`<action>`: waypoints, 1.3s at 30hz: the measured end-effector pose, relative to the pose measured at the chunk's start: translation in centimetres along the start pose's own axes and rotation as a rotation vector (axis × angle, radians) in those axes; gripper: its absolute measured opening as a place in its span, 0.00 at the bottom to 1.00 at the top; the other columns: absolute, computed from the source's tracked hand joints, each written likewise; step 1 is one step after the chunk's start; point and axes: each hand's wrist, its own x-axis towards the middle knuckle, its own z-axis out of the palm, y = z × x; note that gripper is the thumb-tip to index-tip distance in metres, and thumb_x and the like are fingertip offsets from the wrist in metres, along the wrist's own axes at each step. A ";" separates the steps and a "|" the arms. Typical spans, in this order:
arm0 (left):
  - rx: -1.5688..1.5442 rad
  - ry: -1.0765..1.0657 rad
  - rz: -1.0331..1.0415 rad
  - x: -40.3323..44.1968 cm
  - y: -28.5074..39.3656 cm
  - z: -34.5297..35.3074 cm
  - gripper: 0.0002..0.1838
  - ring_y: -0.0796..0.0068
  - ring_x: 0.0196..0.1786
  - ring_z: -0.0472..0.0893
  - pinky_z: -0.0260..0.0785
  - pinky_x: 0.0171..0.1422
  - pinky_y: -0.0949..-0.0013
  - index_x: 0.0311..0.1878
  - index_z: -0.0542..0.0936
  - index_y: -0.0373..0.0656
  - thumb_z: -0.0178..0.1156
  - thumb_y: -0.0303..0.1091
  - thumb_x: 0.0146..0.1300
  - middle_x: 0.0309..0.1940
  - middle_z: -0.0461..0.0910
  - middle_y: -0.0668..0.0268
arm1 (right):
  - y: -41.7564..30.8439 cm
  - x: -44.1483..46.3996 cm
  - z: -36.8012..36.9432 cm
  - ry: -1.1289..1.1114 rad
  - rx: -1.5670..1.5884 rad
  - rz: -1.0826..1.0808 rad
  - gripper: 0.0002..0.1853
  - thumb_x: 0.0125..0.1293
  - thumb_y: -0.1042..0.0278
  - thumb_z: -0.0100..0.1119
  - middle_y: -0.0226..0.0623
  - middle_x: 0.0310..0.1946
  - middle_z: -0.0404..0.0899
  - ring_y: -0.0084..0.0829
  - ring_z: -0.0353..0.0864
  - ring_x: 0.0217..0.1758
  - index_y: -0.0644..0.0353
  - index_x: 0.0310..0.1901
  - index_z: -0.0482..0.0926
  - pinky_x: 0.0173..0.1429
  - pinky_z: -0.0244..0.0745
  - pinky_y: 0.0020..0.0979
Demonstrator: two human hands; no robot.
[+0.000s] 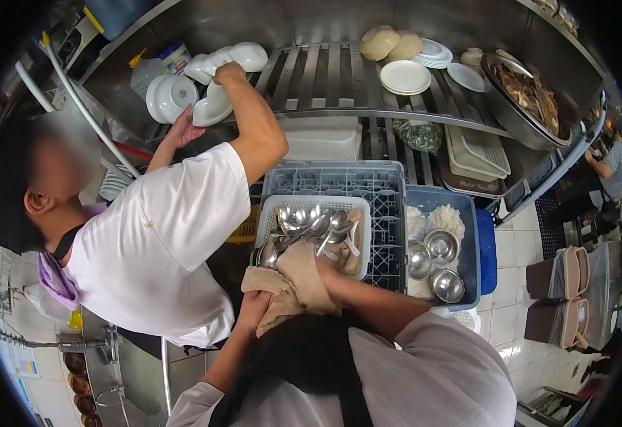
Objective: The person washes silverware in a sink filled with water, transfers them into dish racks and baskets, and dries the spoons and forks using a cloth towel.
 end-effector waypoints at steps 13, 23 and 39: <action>-0.484 0.043 -0.065 -2.0 2.6 0.0 0.23 0.67 0.54 0.84 0.77 0.60 0.63 0.60 0.78 0.35 0.69 0.21 0.60 0.54 0.84 0.60 | -11.2 -2.2 -2.6 0.041 -0.280 0.131 0.26 0.78 0.54 0.35 0.42 0.51 0.84 0.39 0.83 0.54 0.62 0.54 0.82 0.62 0.74 0.41; -0.125 0.147 0.187 -4.0 3.7 1.7 0.17 0.73 0.51 0.84 0.76 0.58 0.66 0.56 0.80 0.36 0.66 0.21 0.64 0.49 0.85 0.65 | -6.2 -0.9 2.0 0.014 0.069 -0.239 0.13 0.73 0.74 0.51 0.37 0.51 0.85 0.32 0.84 0.50 0.60 0.53 0.82 0.59 0.77 0.34; 0.370 -0.170 0.482 -8.8 4.8 -2.7 0.11 0.63 0.53 0.85 0.75 0.60 0.62 0.49 0.85 0.38 0.64 0.25 0.64 0.47 0.87 0.61 | -9.1 -7.4 0.8 0.183 -0.763 -0.255 0.17 0.74 0.63 0.54 0.40 0.56 0.84 0.37 0.83 0.57 0.62 0.58 0.80 0.64 0.74 0.37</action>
